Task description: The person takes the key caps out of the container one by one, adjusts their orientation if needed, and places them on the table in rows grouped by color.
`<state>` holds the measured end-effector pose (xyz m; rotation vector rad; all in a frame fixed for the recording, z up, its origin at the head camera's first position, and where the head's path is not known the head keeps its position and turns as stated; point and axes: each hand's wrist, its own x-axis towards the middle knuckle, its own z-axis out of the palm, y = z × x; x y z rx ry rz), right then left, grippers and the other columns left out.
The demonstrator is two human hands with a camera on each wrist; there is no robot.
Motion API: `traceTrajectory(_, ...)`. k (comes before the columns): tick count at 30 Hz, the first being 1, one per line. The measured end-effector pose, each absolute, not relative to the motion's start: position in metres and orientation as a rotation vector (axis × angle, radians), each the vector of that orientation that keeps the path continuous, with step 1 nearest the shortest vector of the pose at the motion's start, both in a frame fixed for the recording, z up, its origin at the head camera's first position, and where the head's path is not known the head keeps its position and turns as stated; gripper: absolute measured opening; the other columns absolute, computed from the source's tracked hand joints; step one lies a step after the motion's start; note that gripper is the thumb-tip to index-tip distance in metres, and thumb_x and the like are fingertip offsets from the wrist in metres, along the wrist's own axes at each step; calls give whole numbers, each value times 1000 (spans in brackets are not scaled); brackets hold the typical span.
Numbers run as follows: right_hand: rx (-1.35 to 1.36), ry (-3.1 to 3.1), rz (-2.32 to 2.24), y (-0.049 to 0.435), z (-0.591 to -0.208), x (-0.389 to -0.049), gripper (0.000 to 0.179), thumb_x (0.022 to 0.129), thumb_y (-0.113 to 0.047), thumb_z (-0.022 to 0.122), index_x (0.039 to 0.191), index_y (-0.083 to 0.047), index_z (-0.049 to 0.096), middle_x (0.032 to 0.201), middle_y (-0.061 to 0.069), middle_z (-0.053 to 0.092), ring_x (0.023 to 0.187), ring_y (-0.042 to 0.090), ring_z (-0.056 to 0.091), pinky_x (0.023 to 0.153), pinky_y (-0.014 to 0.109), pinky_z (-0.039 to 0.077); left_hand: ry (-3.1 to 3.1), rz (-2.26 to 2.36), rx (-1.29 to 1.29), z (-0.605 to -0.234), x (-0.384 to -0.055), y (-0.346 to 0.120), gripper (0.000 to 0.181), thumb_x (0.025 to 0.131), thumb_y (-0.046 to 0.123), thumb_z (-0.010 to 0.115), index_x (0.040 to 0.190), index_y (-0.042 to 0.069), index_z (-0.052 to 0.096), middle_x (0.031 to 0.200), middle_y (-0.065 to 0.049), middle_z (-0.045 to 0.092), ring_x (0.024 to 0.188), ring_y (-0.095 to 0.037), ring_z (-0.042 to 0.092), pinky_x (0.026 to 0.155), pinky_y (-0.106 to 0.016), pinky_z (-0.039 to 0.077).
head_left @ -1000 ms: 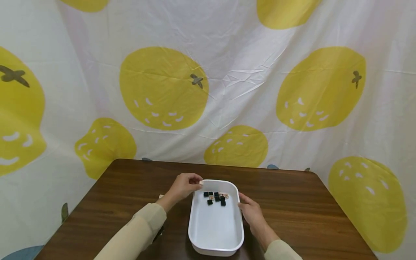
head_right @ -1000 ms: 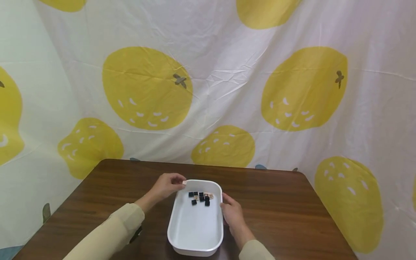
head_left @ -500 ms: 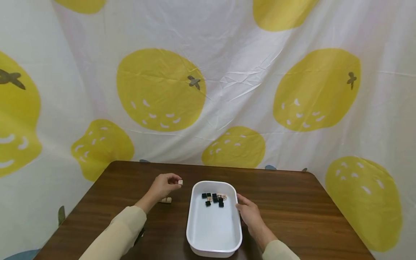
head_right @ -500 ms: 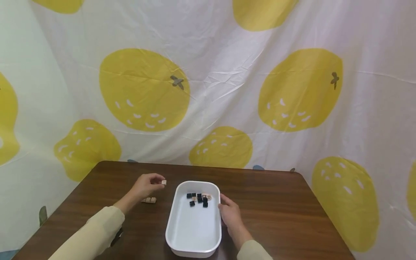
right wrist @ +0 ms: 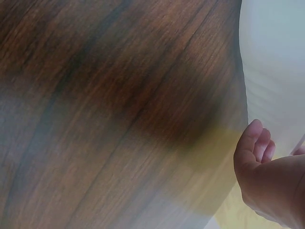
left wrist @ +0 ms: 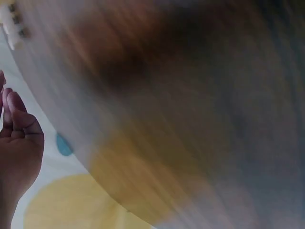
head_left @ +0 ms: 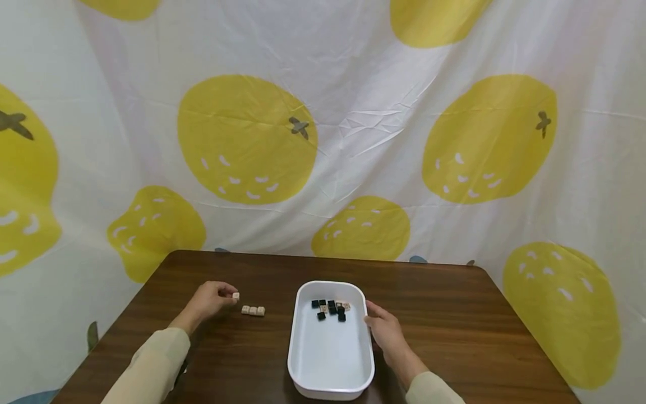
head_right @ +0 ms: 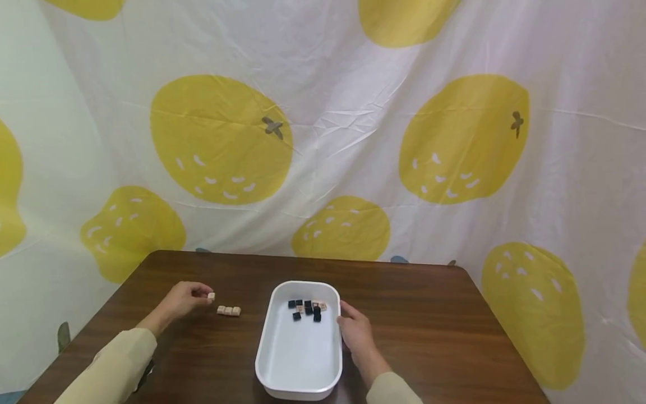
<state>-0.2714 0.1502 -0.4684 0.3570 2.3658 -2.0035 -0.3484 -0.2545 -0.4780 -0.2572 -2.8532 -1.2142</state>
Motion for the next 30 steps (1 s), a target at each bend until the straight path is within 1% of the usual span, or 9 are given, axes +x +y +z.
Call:
traceTrajectory(7, 352, 2357, -2036, 151, -470, -271, 47, 96, -8, 51, 142, 1, 50, 118, 27, 63, 88, 28, 66, 68, 40, 54, -2873, -1135, -450, -490, -351, -265, 15, 85, 8, 75, 96, -2, 73, 81, -1, 64, 75, -15, 56, 67, -34, 48)
traceTrajectory(10, 339, 2355, -2046, 151, -471, -271, 47, 96, -7, 51, 142, 2, 50, 117, 26, 64, 88, 28, 66, 68, 40, 54, -2898, -1133, -445, -493, -350, -264, 12, 84, 4, 74, 94, -1, 73, 78, -1, 63, 73, -15, 54, 65, -33, 46)
traceTrajectory(14, 337, 2355, -2057, 150, -472, -272, 47, 96, -6, 51, 142, 2, 50, 117, 27, 64, 89, 28, 66, 69, 39, 54, -2941, -1129, -396, -493, -347, -261, 12, 83, 1, 74, 94, -1, 73, 78, 0, 61, 72, -16, 52, 64, -33, 45)
traceTrajectory(20, 355, 2364, -2042, 149, -472, -272, 46, 96, -6, 51, 141, 2, 51, 120, 27, 62, 92, 30, 66, 71, 39, 54, -2954, -1116, -417, -496, -349, -259, 15, 83, 0, 74, 97, -3, 73, 80, 0, 63, 73, -15, 52, 66, -33, 45)
traceTrajectory(27, 362, 2365, -2031, 150, -472, -273, 46, 96, -6, 51, 142, 2, 50, 120, 27, 63, 92, 29, 66, 71, 39, 54, -2937, -1138, -468, -494, -349, -256, 18, 80, 0, 75, 98, -2, 73, 79, 0, 61, 74, -15, 53, 67, -33, 45)
traceTrajectory(30, 361, 2378, -2019, 150, -471, -272, 46, 96, -7, 52, 142, 1, 50, 119, 26, 63, 90, 28, 66, 69, 39, 54, -2915, -1156, -538, -495, -349, -258, 19, 79, 0, 75, 98, -3, 72, 79, 0, 60, 73, -14, 52, 65, -31, 45)
